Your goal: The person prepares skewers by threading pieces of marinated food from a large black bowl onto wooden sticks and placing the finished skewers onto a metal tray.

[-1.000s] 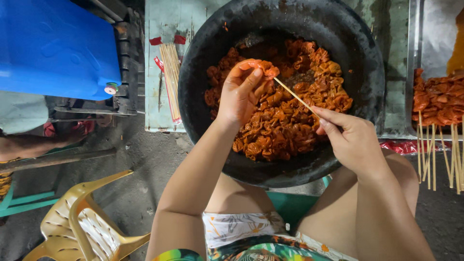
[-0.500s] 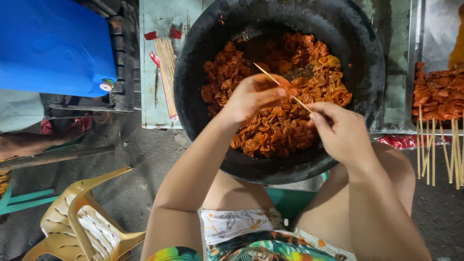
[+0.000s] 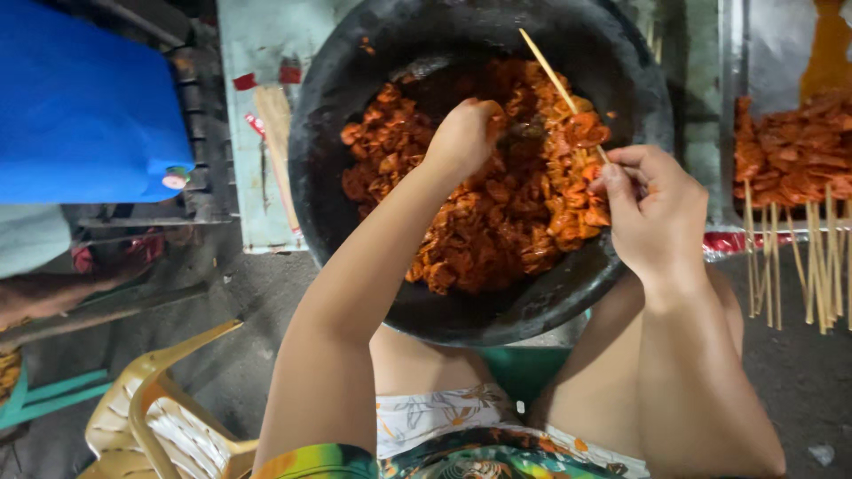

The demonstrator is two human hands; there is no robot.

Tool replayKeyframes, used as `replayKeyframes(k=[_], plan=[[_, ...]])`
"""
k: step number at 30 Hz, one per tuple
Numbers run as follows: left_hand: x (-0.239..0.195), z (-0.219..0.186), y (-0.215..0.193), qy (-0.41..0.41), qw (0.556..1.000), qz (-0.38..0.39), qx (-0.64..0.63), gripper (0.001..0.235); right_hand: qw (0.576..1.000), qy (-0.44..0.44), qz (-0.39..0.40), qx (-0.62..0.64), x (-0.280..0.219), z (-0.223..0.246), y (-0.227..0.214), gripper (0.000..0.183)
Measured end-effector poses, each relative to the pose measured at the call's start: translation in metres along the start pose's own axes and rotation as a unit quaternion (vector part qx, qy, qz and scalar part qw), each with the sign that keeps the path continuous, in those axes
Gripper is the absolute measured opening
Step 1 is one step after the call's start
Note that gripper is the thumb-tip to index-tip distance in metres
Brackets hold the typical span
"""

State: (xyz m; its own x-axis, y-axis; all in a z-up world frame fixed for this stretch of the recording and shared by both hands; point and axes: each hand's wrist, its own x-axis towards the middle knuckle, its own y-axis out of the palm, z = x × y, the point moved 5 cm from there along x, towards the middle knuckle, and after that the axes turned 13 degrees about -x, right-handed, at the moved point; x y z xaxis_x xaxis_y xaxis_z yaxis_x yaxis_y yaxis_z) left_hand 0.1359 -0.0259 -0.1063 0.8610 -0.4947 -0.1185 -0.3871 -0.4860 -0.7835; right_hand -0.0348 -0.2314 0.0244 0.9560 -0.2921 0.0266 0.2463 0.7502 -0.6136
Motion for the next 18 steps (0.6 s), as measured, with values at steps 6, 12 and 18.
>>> replayKeyframes(k=[6, 12, 18], plan=[[0.029, 0.017, 0.046, 0.034, 0.989, 0.004, 0.144, 0.021, 1.000, 0.004, 0.004, 0.030, 0.000, -0.011, -0.001, 0.011], [0.016, 0.036, 0.009, -0.044, 0.923, -0.103, -0.368, 0.025, 0.998, 0.029, 0.038, 0.052, 0.001, -0.014, -0.003, 0.010], [-0.020, 0.028, -0.033, -0.100, 0.640, -0.063, -0.760, 0.029, 0.986, 0.047, 0.125, 0.099, -0.004, -0.008, 0.005, 0.014]])
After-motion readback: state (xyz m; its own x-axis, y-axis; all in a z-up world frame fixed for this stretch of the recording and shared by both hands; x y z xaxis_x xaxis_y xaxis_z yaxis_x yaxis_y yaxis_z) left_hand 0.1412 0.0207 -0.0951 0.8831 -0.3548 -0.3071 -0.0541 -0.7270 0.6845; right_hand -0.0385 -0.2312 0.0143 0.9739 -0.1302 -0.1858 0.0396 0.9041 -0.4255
